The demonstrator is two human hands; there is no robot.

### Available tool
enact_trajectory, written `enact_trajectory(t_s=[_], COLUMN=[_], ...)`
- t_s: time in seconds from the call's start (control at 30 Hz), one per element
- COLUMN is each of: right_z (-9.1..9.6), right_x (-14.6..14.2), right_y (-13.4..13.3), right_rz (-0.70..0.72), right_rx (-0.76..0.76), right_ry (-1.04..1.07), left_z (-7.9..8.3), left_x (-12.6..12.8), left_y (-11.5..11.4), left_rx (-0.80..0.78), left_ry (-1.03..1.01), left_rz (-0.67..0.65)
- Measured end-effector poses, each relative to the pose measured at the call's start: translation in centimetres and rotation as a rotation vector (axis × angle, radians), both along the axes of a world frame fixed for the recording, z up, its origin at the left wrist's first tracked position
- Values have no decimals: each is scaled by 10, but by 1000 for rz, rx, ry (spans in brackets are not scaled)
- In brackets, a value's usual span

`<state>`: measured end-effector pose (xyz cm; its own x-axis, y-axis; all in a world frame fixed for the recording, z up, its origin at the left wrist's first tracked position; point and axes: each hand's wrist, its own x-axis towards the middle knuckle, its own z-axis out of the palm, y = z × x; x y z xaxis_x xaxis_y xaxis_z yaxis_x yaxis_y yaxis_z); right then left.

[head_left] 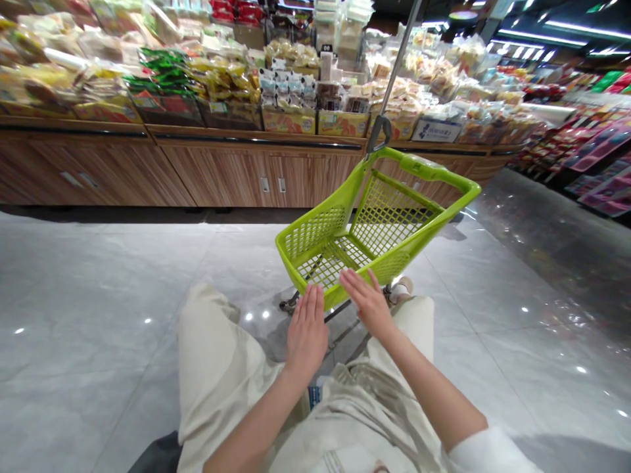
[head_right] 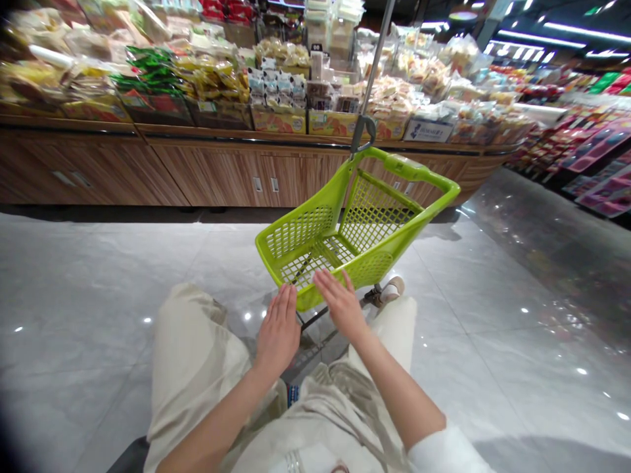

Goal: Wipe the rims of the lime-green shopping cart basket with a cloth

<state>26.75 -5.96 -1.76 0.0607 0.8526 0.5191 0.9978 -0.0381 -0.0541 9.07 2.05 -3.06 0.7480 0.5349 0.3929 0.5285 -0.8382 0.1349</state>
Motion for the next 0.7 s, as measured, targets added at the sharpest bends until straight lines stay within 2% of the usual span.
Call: enact_trajectory(t_s=[0.1, 0.17, 0.23, 0.4, 0.5, 0.57, 0.63, 0.7], right_z=[7, 10, 12, 24, 31, 32, 32, 35], right_x=[57, 77, 76, 34, 14, 7, 8, 26], right_y=[-5, -7, -6, 2, 10, 12, 7, -6], right_rz=[-243, -305, -292, -258, -229, -188, -140, -119], right_rx=[118, 132, 116, 95, 72, 61, 47, 23], right_ry=[56, 66, 53, 66, 101, 85, 14, -81], left_z=[3, 6, 11, 39, 57, 62, 61, 54], left_x=[-9, -17, -27, -45, -28, -6, 18, 36], left_y=[7, 11, 15, 25, 22, 16, 8, 1], left_rx=[19, 26, 28, 41, 38, 34, 23, 17], left_ry=[-8, -14, -20, 52, 71, 55, 58, 60], left_rz=[2, 24, 48, 138, 130, -10, -142, -207])
